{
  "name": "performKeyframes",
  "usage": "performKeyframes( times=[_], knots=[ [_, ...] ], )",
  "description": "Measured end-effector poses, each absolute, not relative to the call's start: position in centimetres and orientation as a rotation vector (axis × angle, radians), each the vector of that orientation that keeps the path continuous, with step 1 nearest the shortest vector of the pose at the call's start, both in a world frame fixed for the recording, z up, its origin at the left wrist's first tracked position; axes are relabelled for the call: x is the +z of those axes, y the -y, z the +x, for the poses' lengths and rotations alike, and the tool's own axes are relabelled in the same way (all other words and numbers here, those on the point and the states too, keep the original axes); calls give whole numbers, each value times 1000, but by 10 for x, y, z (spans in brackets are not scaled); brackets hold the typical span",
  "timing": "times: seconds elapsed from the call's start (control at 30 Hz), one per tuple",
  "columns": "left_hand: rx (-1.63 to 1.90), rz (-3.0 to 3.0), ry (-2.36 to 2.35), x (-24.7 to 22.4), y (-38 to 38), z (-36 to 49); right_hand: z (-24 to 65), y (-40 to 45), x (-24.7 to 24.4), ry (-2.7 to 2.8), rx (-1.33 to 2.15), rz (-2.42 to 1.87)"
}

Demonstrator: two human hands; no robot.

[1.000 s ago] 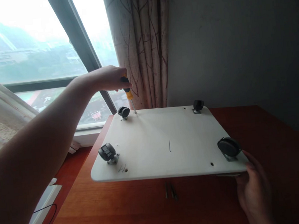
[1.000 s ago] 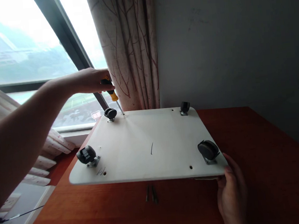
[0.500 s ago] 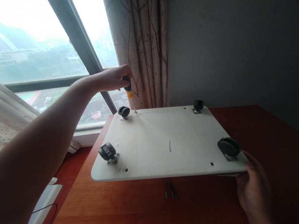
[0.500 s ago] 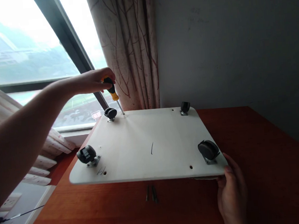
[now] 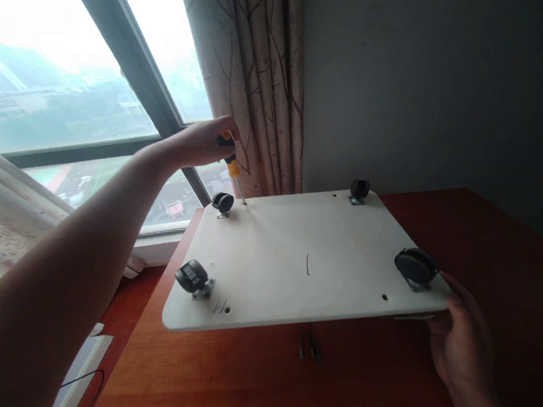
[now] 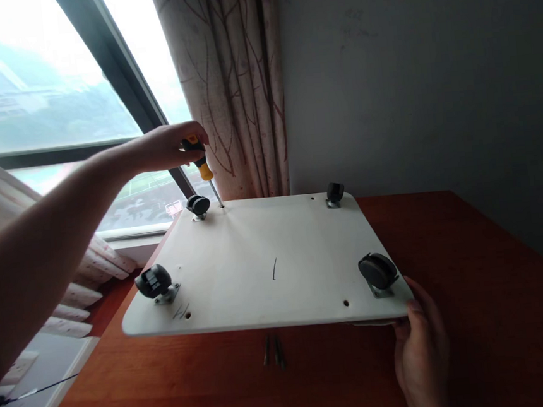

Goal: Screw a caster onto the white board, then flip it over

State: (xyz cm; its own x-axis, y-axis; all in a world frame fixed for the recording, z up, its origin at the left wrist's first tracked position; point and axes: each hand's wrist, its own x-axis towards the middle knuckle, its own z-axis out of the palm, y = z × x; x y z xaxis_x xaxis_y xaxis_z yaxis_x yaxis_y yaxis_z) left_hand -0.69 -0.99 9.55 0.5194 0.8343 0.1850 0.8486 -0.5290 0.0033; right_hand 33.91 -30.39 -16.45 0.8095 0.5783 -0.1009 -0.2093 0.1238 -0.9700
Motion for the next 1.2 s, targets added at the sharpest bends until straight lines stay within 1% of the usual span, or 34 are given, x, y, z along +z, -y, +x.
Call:
performKeyframes(
  times=[0.13, 0.2, 0.27, 0.4, 0.47, 0.53, 0.67, 0.73, 0.9, 0.97, 1.1, 1.2],
  knots=[
    [-6, -2368, 1515, 96, 7, -9, 340, 303, -166, 356, 586, -1307],
    [56, -2290, 1580, 98, 6, -10, 342, 303, -169, 357, 586, -1308],
    [21, -2343, 1597, 98, 6, -11, 342, 303, -170, 348, 590, -1314],
    [-184, -2573, 1475, 96, 11, -9, 341, 304, -168, 323, 606, -1318],
    [-251, -2586, 1436, 94, 15, -7, 340, 304, -166, 328, 607, -1308],
    [-236, -2513, 1431, 92, 17, -6, 341, 303, -167, 337, 596, -1298],
    [-94, -2289, 1517, 91, 17, -8, 344, 302, -173, 341, 580, -1292],
    [-81, -2302, 1561, 92, 15, -11, 344, 302, -174, 343, 586, -1290],
    [-326, -2587, 1476, 90, 11, -18, 343, 303, -172, 347, 581, -1300],
    [-296, -2563, 1472, 89, 11, -20, 343, 302, -171, 347, 580, -1296],
    [-93, -2325, 1552, 92, 11, -20, 342, 302, -170, 316, 596, -1268],
    [-103, -2388, 1575, 93, 14, -18, 341, 303, -169, 305, 610, -1266]
  ],
)
